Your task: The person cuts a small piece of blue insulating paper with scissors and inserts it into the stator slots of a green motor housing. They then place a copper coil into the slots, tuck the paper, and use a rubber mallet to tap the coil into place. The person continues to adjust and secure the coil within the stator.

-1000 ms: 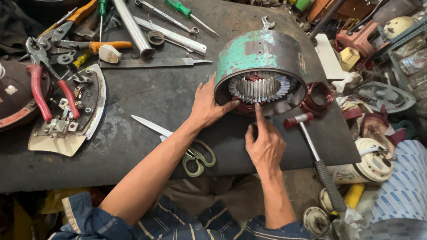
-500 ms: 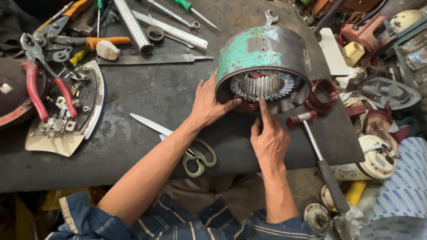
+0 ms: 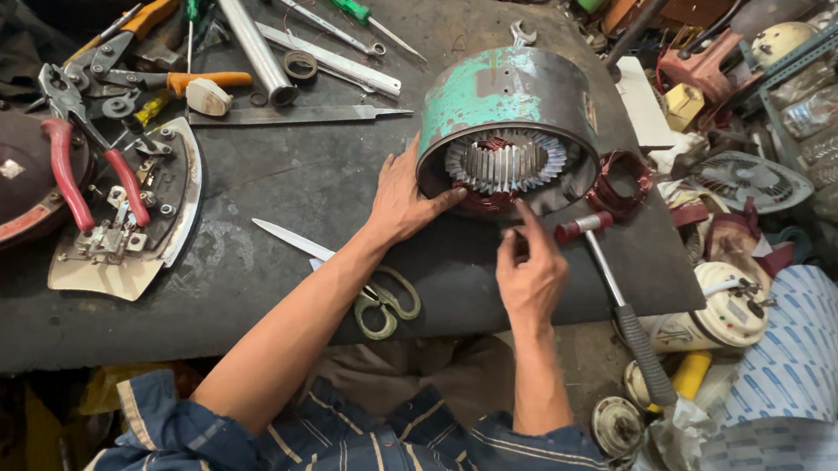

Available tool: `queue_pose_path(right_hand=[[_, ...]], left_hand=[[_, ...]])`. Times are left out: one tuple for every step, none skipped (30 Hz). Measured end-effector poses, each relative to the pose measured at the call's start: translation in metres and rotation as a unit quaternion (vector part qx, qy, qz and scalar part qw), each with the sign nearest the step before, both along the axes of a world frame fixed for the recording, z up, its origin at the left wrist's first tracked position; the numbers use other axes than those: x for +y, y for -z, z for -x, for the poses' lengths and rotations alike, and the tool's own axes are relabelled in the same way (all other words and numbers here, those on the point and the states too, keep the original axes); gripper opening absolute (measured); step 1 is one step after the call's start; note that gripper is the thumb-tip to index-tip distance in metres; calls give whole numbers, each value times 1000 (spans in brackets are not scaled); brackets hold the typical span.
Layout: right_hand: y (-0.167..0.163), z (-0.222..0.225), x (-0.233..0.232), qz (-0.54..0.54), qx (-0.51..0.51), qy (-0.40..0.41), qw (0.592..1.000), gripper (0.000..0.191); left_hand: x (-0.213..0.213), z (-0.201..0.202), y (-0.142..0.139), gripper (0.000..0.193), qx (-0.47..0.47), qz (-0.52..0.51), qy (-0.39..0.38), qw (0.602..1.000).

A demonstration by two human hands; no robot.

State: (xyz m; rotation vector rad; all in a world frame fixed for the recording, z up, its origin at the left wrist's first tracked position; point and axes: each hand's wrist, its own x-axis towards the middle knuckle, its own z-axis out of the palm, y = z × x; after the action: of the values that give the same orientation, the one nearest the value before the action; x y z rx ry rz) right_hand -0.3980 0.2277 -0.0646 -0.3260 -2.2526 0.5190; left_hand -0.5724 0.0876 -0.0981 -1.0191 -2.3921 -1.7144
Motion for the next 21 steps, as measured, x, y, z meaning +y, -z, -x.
queue_pose_path(right_hand=[[0,-1,2,71,1,0,997,39],[0,-2,5,83,8,-1,996,36],[0,-2,6,96,14,-2,995,34],[1,-3,8,109,20,-3,994,31],[1,-3,9,104,25,-15,994,29],[1,-3,10,98,29,-27,994,27],[1,-3,10,92,34,-39,994,25],[1,-3,11,96,28,-36,994,23],[1,-3,11,99,23,-33,994,22],[1,-3,11,103,17,-31,994,20],[1,-3,11,113,12,-31,993,20],[1,-2,12,123,8,-32,992,19],[0,-2,12,134,3,-32,990,19],[0,-2,13,135,0,-32,990,19],[-1,-2,14,137,-1,-31,990,18],[-1,-3,14,139,-4,-29,990,18],[-2,-4,15,145,0,-31,989,18],[-3,-5,16,151,5,-33,988,18],[-3,-6,17,158,11,-35,987,18],[-4,-7,18,157,11,-38,987,18],[-4,-8,18,156,10,-40,987,18]], left_hand=[[0,0,-1,105,1,-1,-1,1000],[0,-1,-2,105,1,-2,-3,1000],[-1,-1,-2,105,1,-2,-4,1000],[-1,-2,-2,106,1,-1,-5,1000],[-1,-2,-2,106,1,0,-4,1000],[-1,-1,-2,107,1,1,-4,1000],[-1,-1,-2,106,2,1,-2,1000],[0,-1,-1,105,3,1,-1,1000],[0,-1,1,104,4,1,1,1000],[0,0,2,104,2,1,3,1000],[0,1,3,105,-1,2,5,1000],[-1,1,4,105,-3,2,7,1000],[0,2,5,108,-2,-3,5,1000],[0,2,6,112,-1,-9,3,1000],[0,2,5,116,2,-15,2,1000],[0,1,4,118,2,-22,-7,1000],[-1,-1,2,121,3,-30,-17,999],[-4,-3,-2,123,5,-38,-27,999],[-8,-7,-5,122,35,-31,-47,998],[-14,-13,-9,120,64,-24,-68,995],[-22,-22,-13,118,93,-16,-88,992]])
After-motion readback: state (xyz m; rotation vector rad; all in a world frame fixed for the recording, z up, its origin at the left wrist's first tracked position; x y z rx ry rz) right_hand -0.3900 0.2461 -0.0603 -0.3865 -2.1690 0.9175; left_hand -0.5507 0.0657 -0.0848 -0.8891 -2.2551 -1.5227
